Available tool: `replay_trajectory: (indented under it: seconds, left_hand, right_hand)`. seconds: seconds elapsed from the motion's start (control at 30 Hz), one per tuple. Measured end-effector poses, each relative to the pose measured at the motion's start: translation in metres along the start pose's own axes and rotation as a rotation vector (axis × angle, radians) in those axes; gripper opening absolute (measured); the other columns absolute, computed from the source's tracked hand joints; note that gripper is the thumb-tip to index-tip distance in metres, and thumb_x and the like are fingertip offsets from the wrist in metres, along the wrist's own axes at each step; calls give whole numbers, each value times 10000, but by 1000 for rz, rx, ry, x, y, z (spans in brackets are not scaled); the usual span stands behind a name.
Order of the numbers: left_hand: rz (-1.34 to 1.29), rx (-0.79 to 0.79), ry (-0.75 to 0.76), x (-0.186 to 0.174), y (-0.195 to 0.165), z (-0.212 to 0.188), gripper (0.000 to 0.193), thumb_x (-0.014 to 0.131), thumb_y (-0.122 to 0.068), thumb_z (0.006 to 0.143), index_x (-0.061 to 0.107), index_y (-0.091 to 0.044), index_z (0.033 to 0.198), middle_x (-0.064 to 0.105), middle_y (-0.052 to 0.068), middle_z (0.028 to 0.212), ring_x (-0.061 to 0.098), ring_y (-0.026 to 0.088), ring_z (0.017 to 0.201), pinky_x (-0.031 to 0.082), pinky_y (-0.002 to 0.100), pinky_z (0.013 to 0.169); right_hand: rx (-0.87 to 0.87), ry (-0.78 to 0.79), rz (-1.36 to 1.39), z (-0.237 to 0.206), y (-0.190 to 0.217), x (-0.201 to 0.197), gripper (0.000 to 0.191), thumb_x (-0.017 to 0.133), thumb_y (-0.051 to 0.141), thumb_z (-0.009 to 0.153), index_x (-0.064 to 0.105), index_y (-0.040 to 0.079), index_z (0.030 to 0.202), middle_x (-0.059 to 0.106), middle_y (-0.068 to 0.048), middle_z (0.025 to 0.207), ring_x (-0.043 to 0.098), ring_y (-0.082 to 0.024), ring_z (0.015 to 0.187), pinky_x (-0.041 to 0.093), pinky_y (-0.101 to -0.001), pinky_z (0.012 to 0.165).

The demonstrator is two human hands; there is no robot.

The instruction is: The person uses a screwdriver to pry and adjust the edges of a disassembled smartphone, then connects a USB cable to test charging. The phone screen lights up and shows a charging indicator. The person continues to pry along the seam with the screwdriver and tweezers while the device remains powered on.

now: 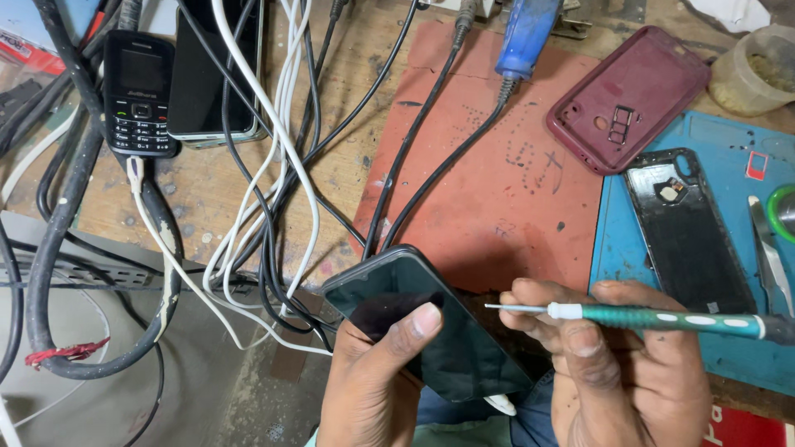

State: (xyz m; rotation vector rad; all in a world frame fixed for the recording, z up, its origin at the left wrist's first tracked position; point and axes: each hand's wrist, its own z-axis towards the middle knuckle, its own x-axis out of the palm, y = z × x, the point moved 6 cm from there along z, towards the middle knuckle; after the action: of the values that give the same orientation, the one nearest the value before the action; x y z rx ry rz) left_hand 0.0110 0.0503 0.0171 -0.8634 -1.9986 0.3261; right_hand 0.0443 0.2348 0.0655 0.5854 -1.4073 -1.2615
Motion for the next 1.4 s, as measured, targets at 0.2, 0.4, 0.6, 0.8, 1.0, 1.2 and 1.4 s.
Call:
replay_trajectory:
  seconds: [0.2, 0.4, 0.6, 0.8, 1.0, 1.2, 1.4]
  left_hand:
    - [132, 54, -14, 8, 0, -3, 271, 831, -67, 734, 771, -4, 990, 787, 80, 865, 725, 183, 818, 561, 357, 802]
    - [158, -12, -47, 7, 5, -1, 297, 839, -81, 708, 766, -7, 986, 787, 95, 850, 737, 193, 812, 575, 376, 809]
    - [55, 25, 170, 6, 9, 5, 324, 820, -96, 708, 741, 10, 1003, 768, 124, 941, 725, 221, 904, 564, 391, 880]
    - [-70, 39, 435, -5, 16, 10, 328, 864, -164, 775, 660, 56, 908, 677, 214, 917, 685, 351, 908, 536, 497, 875]
    - [-122, 51, 489, -14, 23, 14, 335, 864, -158, 754, 667, 46, 932, 657, 229, 909, 683, 393, 905, 549, 536, 874]
    - [-145, 66, 485, -16, 25, 16, 315, 853, -149, 750, 657, 39, 910, 653, 229, 889, 682, 402, 882, 557, 539, 843]
    - [-174, 89, 523, -17, 27, 17, 289, 844, -151, 771, 652, 36, 878, 645, 227, 884, 677, 415, 872, 567, 544, 835]
  right_hand:
    - [5, -118, -183, -1, -11, -2, 470, 640, -75, 953, 464, -4, 1383, 695, -314, 1124, 739, -340, 1027, 646, -500, 914]
    - [-6, -165, -141, 1, -14, 4, 479, 668, -102, 943, 482, -8, 1375, 708, -292, 1002, 753, -336, 959, 648, -498, 873]
    - [32, -251, -11, -10, -11, -7, 515, 658, -93, 884, 485, 47, 1348, 703, -242, 944, 752, -299, 914, 669, -478, 838]
    - [-65, -7, -303, -17, 3, 14, 549, 663, -56, 907, 460, 165, 1367, 734, -207, 959, 796, -278, 879, 717, -434, 786]
    - [418, 230, -435, -9, -13, -7, 259, 679, 13, 913, 620, -17, 1164, 692, -257, 1093, 736, -323, 949, 661, -414, 836]
    - [1001, 277, 647, -46, -42, -84, 660, 306, 314, 1109, 411, -250, 1435, 405, -454, 1500, 458, -481, 1379, 284, -534, 1177]
    - [964, 692, 313, -41, -48, -78, 700, 343, 399, 1089, 482, -161, 1486, 408, -337, 1547, 394, -429, 1502, 230, -564, 1225]
